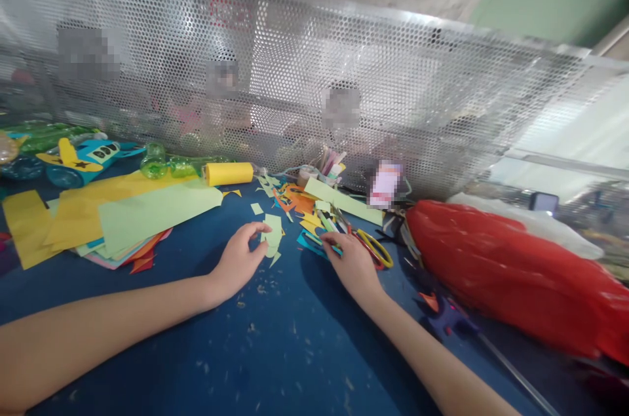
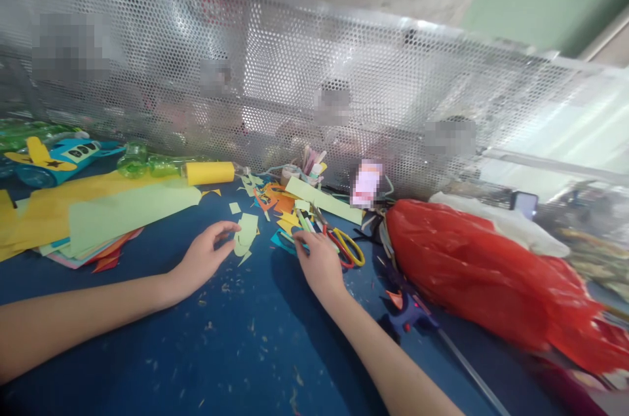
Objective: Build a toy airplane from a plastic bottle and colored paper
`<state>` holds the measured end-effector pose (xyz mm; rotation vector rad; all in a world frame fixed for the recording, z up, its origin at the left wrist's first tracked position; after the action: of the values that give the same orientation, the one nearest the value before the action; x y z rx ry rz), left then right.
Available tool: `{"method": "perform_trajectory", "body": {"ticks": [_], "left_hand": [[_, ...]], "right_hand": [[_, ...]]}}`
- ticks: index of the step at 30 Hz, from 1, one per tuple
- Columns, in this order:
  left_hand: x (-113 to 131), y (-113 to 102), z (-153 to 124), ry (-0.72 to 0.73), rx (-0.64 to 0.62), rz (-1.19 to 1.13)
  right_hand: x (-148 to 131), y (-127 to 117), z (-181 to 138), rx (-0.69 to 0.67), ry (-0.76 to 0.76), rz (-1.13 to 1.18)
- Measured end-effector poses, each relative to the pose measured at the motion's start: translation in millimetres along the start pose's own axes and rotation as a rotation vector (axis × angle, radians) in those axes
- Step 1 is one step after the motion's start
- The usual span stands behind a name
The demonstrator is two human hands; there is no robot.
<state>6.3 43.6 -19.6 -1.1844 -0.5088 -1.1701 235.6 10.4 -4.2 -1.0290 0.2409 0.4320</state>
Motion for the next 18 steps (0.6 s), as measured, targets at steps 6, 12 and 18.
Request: {"method": "perform_trajectory", "body": {"ticks": [6,12,18], "left_hand": [[-1.9,-1.3,6.8,0.062,-0.121,0.236],[0.4,1.7,9.2,0.266,-0.28,0.502],[-4.0,3.5,8.7,0.312,-0.231,0.548]], "right_hand": [[0.9,7.2,-0.4,-0.036,-0.041,0.003],[4.4,7.8,-2.0,-0.025,0.006,-0.01],[4.0,6.7,-3.0,-0.023,0.041,-0.025]]}}
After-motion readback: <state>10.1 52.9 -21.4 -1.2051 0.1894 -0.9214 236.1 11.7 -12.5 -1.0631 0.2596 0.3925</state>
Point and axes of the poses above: each hand's wrist, its own z-axis towards the middle knuckle, its own y-axis out of the palm, x = y × z, the point moved 3 cm from there along z, towards the middle knuckle, and after that the axes turned 6 degrees about z, right-handed, at the moved point
